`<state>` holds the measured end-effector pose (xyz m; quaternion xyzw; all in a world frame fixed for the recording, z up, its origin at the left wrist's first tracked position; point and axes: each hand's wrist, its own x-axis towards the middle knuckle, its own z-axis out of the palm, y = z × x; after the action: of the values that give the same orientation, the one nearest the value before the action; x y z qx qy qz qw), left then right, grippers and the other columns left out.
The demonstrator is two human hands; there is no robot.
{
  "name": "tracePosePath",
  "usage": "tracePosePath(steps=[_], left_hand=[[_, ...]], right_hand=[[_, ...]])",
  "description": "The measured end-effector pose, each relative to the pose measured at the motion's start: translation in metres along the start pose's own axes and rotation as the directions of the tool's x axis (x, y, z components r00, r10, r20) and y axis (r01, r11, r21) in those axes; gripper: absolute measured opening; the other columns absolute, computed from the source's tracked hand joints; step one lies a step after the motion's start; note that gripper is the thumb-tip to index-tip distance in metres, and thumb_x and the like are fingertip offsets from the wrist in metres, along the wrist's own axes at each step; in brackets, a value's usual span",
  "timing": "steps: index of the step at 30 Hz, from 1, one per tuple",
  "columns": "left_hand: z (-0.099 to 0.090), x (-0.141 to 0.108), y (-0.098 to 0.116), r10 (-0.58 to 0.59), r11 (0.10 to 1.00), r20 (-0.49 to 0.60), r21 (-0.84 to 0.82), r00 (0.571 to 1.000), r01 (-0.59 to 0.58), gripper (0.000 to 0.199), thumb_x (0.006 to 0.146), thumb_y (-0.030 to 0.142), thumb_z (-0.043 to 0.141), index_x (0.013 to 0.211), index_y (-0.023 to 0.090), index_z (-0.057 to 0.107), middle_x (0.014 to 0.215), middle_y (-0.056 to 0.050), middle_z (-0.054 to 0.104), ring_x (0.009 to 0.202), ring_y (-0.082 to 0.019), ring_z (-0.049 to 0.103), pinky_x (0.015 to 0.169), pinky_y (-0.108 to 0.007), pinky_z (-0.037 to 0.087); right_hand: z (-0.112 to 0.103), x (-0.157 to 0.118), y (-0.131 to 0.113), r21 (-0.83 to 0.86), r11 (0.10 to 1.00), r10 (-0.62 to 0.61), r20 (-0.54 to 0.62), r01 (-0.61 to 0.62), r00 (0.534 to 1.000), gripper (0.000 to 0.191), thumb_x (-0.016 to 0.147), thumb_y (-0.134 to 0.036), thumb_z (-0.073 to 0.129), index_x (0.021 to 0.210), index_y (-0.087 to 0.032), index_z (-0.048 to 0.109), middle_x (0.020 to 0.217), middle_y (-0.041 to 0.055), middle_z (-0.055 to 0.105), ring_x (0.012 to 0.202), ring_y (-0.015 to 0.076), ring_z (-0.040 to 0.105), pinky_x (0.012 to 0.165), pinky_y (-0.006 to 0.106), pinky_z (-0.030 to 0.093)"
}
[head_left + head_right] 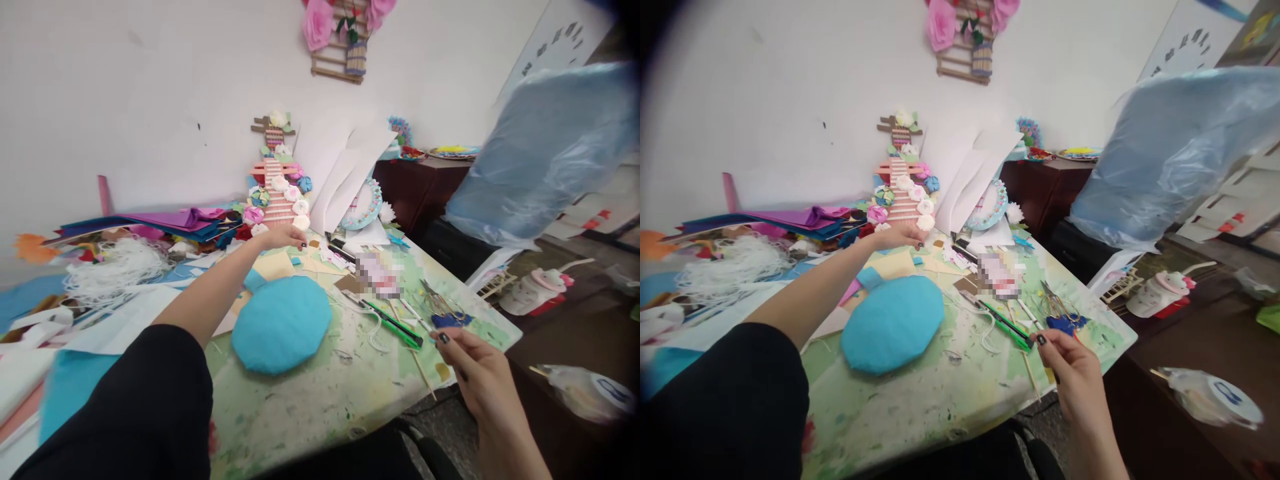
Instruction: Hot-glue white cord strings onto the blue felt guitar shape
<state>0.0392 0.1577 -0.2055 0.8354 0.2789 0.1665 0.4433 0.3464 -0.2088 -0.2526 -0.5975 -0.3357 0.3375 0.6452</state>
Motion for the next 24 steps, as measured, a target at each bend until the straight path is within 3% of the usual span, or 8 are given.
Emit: tracePosePath(steps=[5, 10, 14, 17, 21, 24], left_hand=[[-0.033, -0.028, -0.007, -0.082, 0.995, -0.024, 0.046, 0.996, 0.084, 0.027, 0.066, 0.036, 0.074, 0.082, 0.015, 0.073, 0.078, -0.005, 0.071, 0.074, -0.016, 0.063, 0.069, -0.023, 0.045], [-0.053, -0.067, -0.031, -0.333, 0.934, -0.129, 0.088, 0.934, 0.345, 0.023, 0.056, 0.029, 0.077, 0.074, 0.015, 0.073, 0.066, -0.005, 0.070, 0.064, -0.016, 0.062, 0.060, -0.022, 0.043], [-0.051, -0.098, -0.061, -0.434, 0.887, -0.243, 0.054, 0.868, 0.458, 0.017, 0.051, 0.026, 0.075, 0.061, 0.015, 0.068, 0.055, -0.004, 0.066, 0.054, -0.015, 0.058, 0.050, -0.021, 0.038], [-0.048, -0.115, -0.082, -0.497, 0.856, -0.304, -0.017, 0.813, 0.517, 0.021, 0.050, 0.029, 0.075, 0.060, 0.015, 0.064, 0.056, -0.005, 0.066, 0.054, -0.017, 0.060, 0.049, -0.023, 0.040], [-0.043, -0.128, -0.100, -0.559, 0.826, -0.332, -0.139, 0.759, 0.547, 0.030, 0.049, 0.034, 0.076, 0.063, 0.016, 0.057, 0.066, -0.008, 0.069, 0.064, -0.020, 0.065, 0.056, -0.027, 0.049], [-0.039, -0.132, -0.108, -0.587, 0.810, -0.325, -0.206, 0.742, 0.550, 0.030, 0.050, 0.034, 0.076, 0.065, 0.016, 0.057, 0.070, -0.008, 0.070, 0.065, -0.019, 0.065, 0.059, -0.027, 0.051]], right_hand=[[0.007, -0.021, -0.002, -0.134, 0.988, 0.088, 0.090, -0.076, 0.992, 0.043, 0.063, -0.055, 0.078, 0.080, -0.016, 0.072, 0.052, -0.0005, 0.051, 0.044, 0.0072, 0.034, 0.040, 0.019, 0.023], [0.054, -0.034, 0.004, -0.293, 0.955, 0.143, 0.332, -0.042, 0.932, 0.046, 0.069, -0.059, 0.068, 0.077, -0.014, 0.071, 0.055, 0.0005, 0.051, 0.047, 0.0091, 0.038, 0.043, 0.021, 0.027], [0.103, -0.035, 0.027, -0.304, 0.952, 0.180, 0.495, -0.024, 0.850, 0.042, 0.076, -0.055, 0.060, 0.076, -0.014, 0.066, 0.048, -0.0039, 0.041, 0.044, 0.0098, 0.037, 0.045, 0.023, 0.028], [0.128, -0.032, 0.045, -0.298, 0.955, 0.169, 0.544, 0.001, 0.822, 0.035, 0.079, -0.049, 0.055, 0.074, -0.015, 0.062, 0.045, -0.0048, 0.042, 0.043, 0.0105, 0.039, 0.046, 0.024, 0.029], [0.143, -0.026, 0.059, -0.361, 0.932, 0.205, 0.525, -0.002, 0.826, 0.030, 0.078, -0.045, 0.051, 0.073, -0.016, 0.059, 0.040, -0.0052, 0.045, 0.039, 0.0107, 0.040, 0.047, 0.024, 0.030], [0.147, -0.023, 0.064, -0.420, 0.905, 0.288, 0.499, -0.062, 0.818, 0.032, 0.075, -0.045, 0.051, 0.084, -0.015, 0.059, 0.037, -0.0066, 0.045, 0.035, 0.0105, 0.039, 0.043, 0.023, 0.028]])
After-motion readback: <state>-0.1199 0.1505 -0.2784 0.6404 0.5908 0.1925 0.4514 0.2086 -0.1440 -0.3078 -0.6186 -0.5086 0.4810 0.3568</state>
